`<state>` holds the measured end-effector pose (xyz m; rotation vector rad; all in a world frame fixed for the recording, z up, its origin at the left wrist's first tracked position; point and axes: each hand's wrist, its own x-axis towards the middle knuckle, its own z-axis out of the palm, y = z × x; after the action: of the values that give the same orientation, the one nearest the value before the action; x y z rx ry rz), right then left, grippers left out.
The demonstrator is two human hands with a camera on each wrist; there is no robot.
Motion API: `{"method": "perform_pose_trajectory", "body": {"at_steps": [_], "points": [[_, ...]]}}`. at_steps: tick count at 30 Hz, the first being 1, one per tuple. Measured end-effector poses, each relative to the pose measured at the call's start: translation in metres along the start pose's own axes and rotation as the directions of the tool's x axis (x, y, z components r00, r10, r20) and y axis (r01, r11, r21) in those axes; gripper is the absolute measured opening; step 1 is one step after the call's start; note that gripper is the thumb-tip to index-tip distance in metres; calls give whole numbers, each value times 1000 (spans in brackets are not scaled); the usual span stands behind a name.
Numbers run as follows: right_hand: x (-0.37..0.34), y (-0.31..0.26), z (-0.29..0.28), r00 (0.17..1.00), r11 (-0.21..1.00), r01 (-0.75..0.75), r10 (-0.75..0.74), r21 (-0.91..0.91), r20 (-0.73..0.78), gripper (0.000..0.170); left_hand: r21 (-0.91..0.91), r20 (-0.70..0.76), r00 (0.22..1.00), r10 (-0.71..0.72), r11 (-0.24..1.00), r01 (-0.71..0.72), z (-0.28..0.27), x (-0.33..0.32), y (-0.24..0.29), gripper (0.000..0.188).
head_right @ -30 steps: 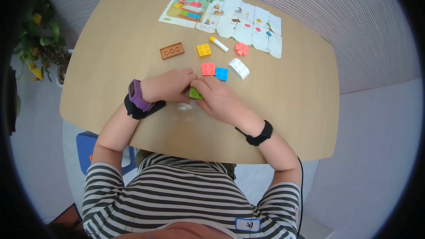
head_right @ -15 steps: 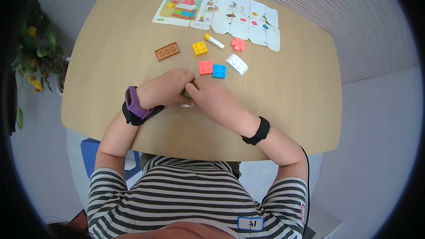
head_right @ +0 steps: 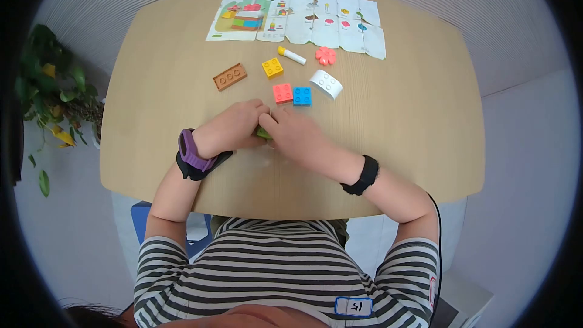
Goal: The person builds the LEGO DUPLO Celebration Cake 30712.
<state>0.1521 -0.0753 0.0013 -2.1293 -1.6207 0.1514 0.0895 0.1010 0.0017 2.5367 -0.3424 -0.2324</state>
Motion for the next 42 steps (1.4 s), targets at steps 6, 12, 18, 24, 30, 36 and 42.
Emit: {"method": "perform_pose_trajectory", "body": {"at_steps": [6, 12, 18, 24, 30, 36, 42], "points": [[-18, 10, -11, 991, 991, -24, 40, -130, 124, 23, 83, 0, 999, -33, 996, 33, -3, -1, 11, 33], [-19, 11, -10, 992, 992, -21, 35, -121, 119, 11, 70, -9, 999, -44, 997, 44, -6, -6, 19, 31], [-10, 21, -8, 999, 998, -13, 16, -56, 51, 9, 133, -65, 997, -36, 990, 44, -3, -2, 17, 27], [-8, 24, -38, 994, 988, -98, 103, -116, 38, 17, 168, -83, 996, -41, 984, 55, 1, 0, 15, 27], [1, 54, -47, 996, 989, -85, 82, -121, -24, 27, 180, -89, 995, -54, 981, 70, -4, -1, 15, 29], [-6, 50, -39, 984, 981, -130, 146, -146, 100, 27, 154, -89, 995, -44, 986, 57, -5, -4, 12, 30], [-17, 38, -51, 941, 968, -172, 216, -181, 260, 26, 149, -81, 996, -36, 988, 47, -6, -3, 12, 30]]}}
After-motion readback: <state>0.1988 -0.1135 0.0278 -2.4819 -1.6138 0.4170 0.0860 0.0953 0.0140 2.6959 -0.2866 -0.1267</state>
